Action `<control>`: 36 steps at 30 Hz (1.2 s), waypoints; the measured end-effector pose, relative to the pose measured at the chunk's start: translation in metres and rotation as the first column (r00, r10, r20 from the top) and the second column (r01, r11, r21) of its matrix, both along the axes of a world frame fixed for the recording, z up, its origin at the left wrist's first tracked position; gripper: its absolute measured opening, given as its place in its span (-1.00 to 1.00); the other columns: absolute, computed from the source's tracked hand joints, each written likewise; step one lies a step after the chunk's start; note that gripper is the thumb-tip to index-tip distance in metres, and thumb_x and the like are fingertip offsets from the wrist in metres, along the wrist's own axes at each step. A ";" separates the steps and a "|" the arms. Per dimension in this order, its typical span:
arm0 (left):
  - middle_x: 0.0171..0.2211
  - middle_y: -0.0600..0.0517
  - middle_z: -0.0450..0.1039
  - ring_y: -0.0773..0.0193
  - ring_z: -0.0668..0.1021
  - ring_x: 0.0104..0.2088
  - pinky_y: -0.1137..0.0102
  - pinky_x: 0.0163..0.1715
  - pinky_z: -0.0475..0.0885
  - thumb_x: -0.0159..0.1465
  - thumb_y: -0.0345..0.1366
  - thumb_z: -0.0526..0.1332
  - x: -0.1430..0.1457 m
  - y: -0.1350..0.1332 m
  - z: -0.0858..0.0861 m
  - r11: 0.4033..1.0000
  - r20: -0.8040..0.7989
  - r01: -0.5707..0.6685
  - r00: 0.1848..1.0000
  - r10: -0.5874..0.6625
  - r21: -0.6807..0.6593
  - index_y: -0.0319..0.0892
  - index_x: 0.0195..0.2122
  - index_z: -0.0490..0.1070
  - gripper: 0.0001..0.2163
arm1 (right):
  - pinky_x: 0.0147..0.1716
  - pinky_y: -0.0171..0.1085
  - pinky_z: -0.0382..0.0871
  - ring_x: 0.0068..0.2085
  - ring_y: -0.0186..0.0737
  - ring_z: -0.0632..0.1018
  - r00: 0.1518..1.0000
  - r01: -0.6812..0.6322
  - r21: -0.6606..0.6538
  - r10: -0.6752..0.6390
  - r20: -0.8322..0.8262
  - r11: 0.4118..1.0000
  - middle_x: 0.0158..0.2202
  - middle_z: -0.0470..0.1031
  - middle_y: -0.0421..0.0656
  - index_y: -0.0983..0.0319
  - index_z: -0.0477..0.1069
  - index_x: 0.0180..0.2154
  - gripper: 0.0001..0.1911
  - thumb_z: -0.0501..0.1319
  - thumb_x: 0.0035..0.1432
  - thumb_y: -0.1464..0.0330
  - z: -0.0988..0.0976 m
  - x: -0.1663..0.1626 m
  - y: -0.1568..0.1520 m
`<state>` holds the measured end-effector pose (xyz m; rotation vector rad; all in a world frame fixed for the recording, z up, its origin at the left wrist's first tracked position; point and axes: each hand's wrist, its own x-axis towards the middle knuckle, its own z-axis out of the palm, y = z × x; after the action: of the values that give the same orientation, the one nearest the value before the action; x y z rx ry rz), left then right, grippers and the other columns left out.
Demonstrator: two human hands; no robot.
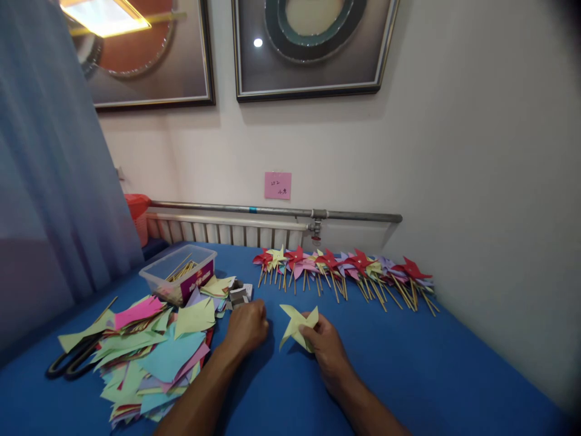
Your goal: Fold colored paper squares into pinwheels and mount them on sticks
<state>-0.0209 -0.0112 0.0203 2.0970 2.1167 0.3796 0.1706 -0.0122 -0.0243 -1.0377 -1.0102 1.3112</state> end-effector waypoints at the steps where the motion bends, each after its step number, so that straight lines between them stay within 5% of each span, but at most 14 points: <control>1: -0.21 -0.08 0.62 0.08 0.61 -0.13 0.34 -0.24 0.31 0.26 -0.37 0.13 0.002 -0.001 -0.001 1.000 0.014 0.026 1.000 -0.026 0.001 -0.13 -0.23 0.50 -0.84 | -0.38 -0.27 0.38 -0.34 -0.09 0.59 1.000 -0.006 0.002 0.006 -0.001 1.000 -0.39 0.61 -0.18 0.22 0.48 -0.21 -0.59 0.42 -0.17 0.27 0.000 0.000 0.001; 16: -0.16 -0.14 0.65 0.01 0.63 -0.08 0.29 -0.16 0.37 0.32 -0.23 0.12 0.007 -0.003 -0.008 0.986 0.020 0.146 0.989 -0.145 -0.084 -0.13 -0.27 0.59 -0.76 | -0.39 -0.28 0.36 -0.35 -0.11 0.58 1.000 -0.013 0.003 0.013 0.006 1.000 -0.38 0.61 -0.19 0.22 0.49 -0.20 -0.60 0.42 -0.15 0.28 0.001 0.002 -0.001; 27: -0.30 0.06 0.65 0.27 0.61 -0.26 0.47 -0.26 0.39 0.14 -0.49 0.14 -0.027 0.010 -0.012 0.957 0.299 0.273 0.925 -0.233 -0.099 -0.14 -0.28 0.60 -0.75 | -0.44 -0.28 0.33 -0.44 -0.16 0.52 0.998 0.042 -0.001 -0.041 0.037 0.999 -0.49 0.56 -0.22 0.22 0.50 -0.26 -0.62 0.38 -0.20 0.25 0.002 0.002 0.004; 36: -0.26 0.06 0.66 0.22 0.61 -0.20 0.43 -0.20 0.40 0.16 -0.43 0.18 -0.020 0.003 -0.005 0.948 0.187 0.301 0.942 -0.278 -0.105 -0.08 -0.29 0.61 -0.78 | -0.42 -0.28 0.36 -0.41 -0.14 0.55 0.999 0.016 0.006 -0.016 0.039 1.000 -0.41 0.61 -0.17 0.23 0.51 -0.23 -0.61 0.39 -0.16 0.23 0.001 0.003 0.004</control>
<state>-0.0411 -0.0080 0.0151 2.1702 1.6593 0.3549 0.1734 -0.0087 -0.0230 -1.0682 -1.0320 1.2786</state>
